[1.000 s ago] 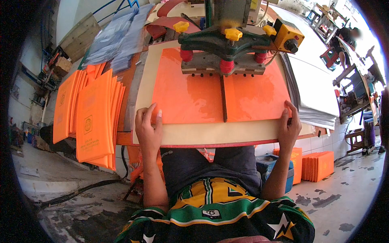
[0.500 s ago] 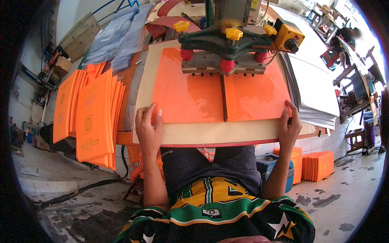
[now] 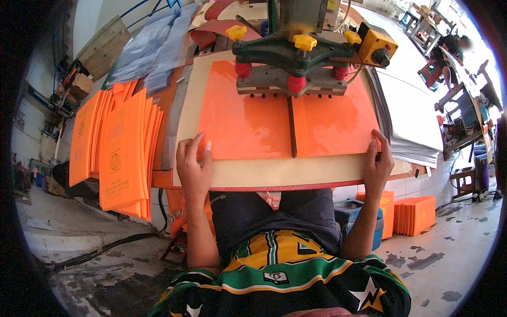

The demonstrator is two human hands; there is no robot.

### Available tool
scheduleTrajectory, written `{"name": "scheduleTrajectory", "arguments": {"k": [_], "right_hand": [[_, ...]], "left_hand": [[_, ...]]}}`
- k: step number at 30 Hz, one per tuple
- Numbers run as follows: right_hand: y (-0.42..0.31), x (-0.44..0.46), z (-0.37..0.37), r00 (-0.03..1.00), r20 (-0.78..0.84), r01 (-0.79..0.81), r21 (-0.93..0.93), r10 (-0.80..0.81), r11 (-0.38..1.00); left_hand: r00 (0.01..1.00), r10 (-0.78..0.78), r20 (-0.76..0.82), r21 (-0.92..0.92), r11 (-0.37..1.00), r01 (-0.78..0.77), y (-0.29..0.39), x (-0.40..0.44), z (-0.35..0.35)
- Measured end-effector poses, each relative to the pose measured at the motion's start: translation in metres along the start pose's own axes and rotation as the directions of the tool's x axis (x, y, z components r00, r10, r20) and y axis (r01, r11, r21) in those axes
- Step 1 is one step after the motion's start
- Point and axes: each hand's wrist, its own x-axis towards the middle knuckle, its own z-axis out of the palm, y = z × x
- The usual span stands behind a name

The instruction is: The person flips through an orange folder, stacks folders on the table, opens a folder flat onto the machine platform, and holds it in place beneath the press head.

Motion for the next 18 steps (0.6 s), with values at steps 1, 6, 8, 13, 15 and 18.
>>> {"name": "scheduleTrajectory", "arguments": {"k": [1, 6, 8, 13, 15, 18], "right_hand": [[0.0000, 0.0002, -0.0003, 1.000, -0.003, 0.022, -0.007, -0.022, 1.000], [0.0007, -0.0009, 0.0002, 1.000, 0.003, 0.007, -0.002, -0.007, 1.000], [-0.0009, -0.0011, 0.0000, 1.000, 0.002, 0.001, 0.003, -0.001, 1.000], [0.0004, -0.0007, 0.0000, 0.999, -0.011, 0.048, -0.014, -0.048, 0.999], [0.0000, -0.0004, 0.0008, 0.999, -0.013, 0.040, -0.006, -0.040, 0.999], [-0.0004, -0.0006, 0.0008, 1.000, -0.012, 0.017, 0.004, -0.017, 1.000]], "left_hand": [[1.000, 0.000, 0.000, 0.000, 1.000, 0.000, -0.0001, 0.0001, 0.0000], [1.000, 0.009, 0.001, 0.012, 1.000, -0.009, -0.0014, 0.0001, 0.0004], [1.000, 0.007, -0.001, 0.010, 1.000, -0.007, 0.0014, -0.0001, -0.0008], [1.000, 0.017, -0.007, 0.004, 1.000, -0.017, 0.0000, -0.0005, -0.0005], [1.000, 0.022, -0.010, 0.014, 1.000, -0.022, -0.0010, -0.0004, 0.0000], [1.000, 0.000, -0.029, -0.031, 1.000, -0.001, 0.0037, -0.0001, -0.0003]]}}
